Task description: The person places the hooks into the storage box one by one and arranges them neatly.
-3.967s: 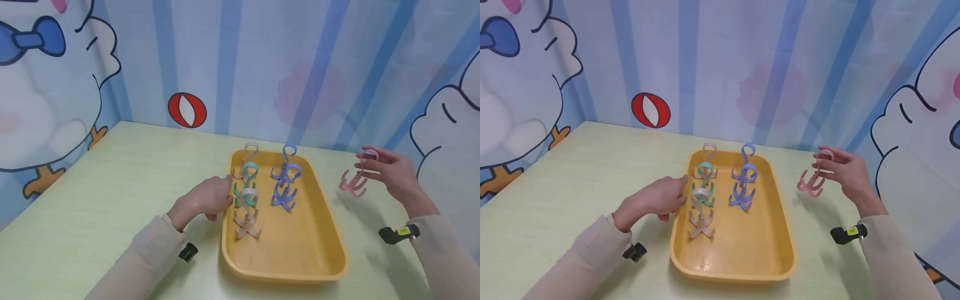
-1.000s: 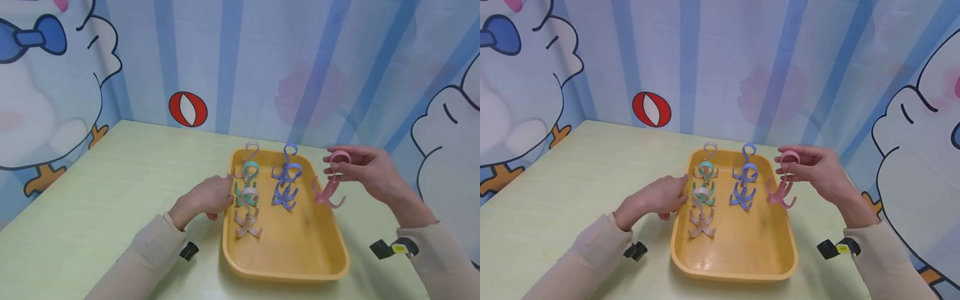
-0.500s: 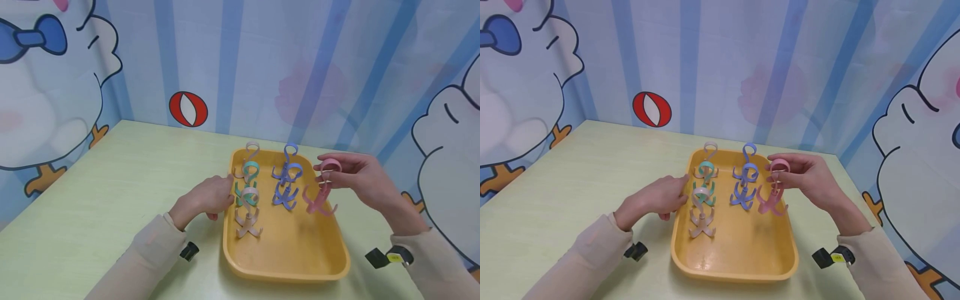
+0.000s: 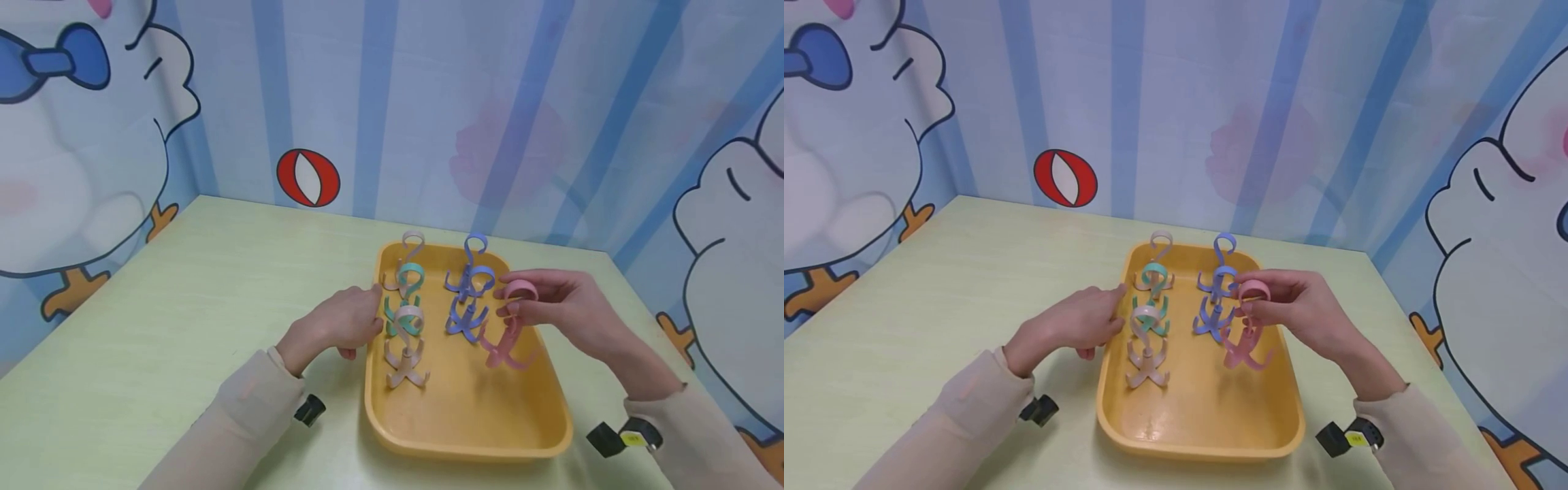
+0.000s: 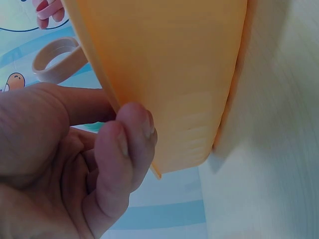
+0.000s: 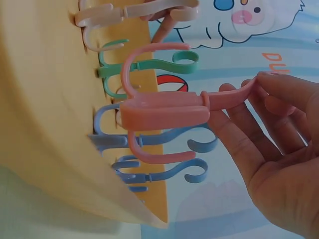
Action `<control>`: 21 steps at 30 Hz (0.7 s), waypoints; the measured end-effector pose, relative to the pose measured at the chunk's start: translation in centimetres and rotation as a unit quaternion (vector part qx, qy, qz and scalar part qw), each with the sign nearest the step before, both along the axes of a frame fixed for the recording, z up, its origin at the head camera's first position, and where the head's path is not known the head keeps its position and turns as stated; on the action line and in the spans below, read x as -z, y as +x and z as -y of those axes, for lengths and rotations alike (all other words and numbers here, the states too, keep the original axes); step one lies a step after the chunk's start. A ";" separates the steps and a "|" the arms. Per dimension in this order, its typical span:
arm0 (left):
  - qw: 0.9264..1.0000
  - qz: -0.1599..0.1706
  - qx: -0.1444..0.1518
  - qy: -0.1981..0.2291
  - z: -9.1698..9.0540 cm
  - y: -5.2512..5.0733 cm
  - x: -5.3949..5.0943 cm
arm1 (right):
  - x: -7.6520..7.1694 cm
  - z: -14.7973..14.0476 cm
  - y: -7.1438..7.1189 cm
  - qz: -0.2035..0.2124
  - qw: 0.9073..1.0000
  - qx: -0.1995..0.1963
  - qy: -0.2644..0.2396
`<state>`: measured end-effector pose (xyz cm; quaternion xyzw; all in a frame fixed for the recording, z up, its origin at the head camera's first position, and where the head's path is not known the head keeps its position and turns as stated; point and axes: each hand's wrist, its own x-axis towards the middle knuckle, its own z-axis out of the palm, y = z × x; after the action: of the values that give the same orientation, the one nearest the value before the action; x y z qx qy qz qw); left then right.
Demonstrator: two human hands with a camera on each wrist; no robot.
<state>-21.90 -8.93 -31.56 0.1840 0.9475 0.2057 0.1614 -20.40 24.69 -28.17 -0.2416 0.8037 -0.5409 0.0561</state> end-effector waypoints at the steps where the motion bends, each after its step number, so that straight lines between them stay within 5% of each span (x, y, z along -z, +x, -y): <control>1: 1.000 0.000 0.000 0.000 0.0 0.0 0.0 | 0.1 0.1 0.1 0.004 1.000 -0.001 -0.001; 21: 1.000 -0.003 0.000 0.000 -0.1 0.0 0.0 | 3.0 1.6 1.0 0.027 0.999 0.005 0.019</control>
<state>-21.93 -8.82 -31.57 0.1850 0.9480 0.2047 0.1588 -19.39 23.10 -31.21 -0.2218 0.8134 -0.5319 0.0796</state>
